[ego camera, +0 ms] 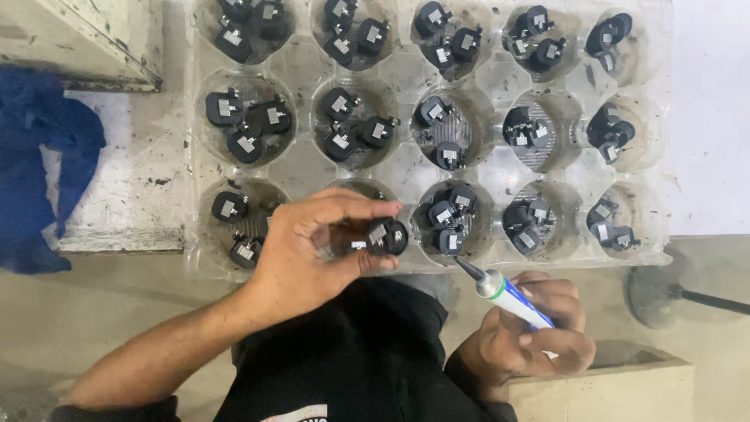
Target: The person repeatedly picks small black electronic components from a clear plastic tray, applies adhesive from a tube to a specific point on each component, and returns it to the tray. The person uses a blue cloth to wipe the tube tip at the end.
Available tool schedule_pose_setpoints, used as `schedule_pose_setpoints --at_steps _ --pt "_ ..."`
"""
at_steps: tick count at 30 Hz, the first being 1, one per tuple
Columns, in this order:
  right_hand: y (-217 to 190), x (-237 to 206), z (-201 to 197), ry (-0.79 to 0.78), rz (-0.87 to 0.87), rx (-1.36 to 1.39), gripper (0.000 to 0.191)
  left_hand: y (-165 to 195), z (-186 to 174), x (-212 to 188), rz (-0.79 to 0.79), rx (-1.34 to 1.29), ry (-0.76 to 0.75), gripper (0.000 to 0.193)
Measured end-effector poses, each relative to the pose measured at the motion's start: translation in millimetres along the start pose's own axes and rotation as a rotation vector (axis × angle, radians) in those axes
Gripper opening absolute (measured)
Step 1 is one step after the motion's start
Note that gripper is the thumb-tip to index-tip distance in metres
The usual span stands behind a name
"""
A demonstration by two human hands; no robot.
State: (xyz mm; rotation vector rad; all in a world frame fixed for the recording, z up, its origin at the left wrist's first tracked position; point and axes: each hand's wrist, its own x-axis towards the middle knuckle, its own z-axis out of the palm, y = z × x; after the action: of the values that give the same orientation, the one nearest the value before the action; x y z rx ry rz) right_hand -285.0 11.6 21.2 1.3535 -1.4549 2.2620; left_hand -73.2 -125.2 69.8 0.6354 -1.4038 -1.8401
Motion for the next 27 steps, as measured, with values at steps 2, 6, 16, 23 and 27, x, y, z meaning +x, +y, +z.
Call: schedule_pose_setpoints --at_steps 2,6,16,23,27 --pt "1.3 1.4 -7.9 0.02 -0.018 -0.005 0.039 8.3 -1.6 18.2 0.026 0.089 -0.015 0.044" --pt "0.0 4.0 -19.2 0.068 -0.021 -0.014 0.039 15.2 2.7 64.8 -0.021 0.223 -0.052 0.046" --pt "-9.4 10.3 -32.3 0.02 0.005 -0.071 0.039 -14.3 37.9 180.0 0.283 1.039 -0.106 0.037" --pt "-6.3 13.4 -39.5 0.021 0.02 -0.088 0.038 -46.4 72.7 208.2 0.314 1.441 -0.131 0.039" --pt "-2.0 15.3 -42.8 0.032 0.02 -0.055 0.038 -40.9 81.7 209.0 0.249 1.498 -0.198 0.035"
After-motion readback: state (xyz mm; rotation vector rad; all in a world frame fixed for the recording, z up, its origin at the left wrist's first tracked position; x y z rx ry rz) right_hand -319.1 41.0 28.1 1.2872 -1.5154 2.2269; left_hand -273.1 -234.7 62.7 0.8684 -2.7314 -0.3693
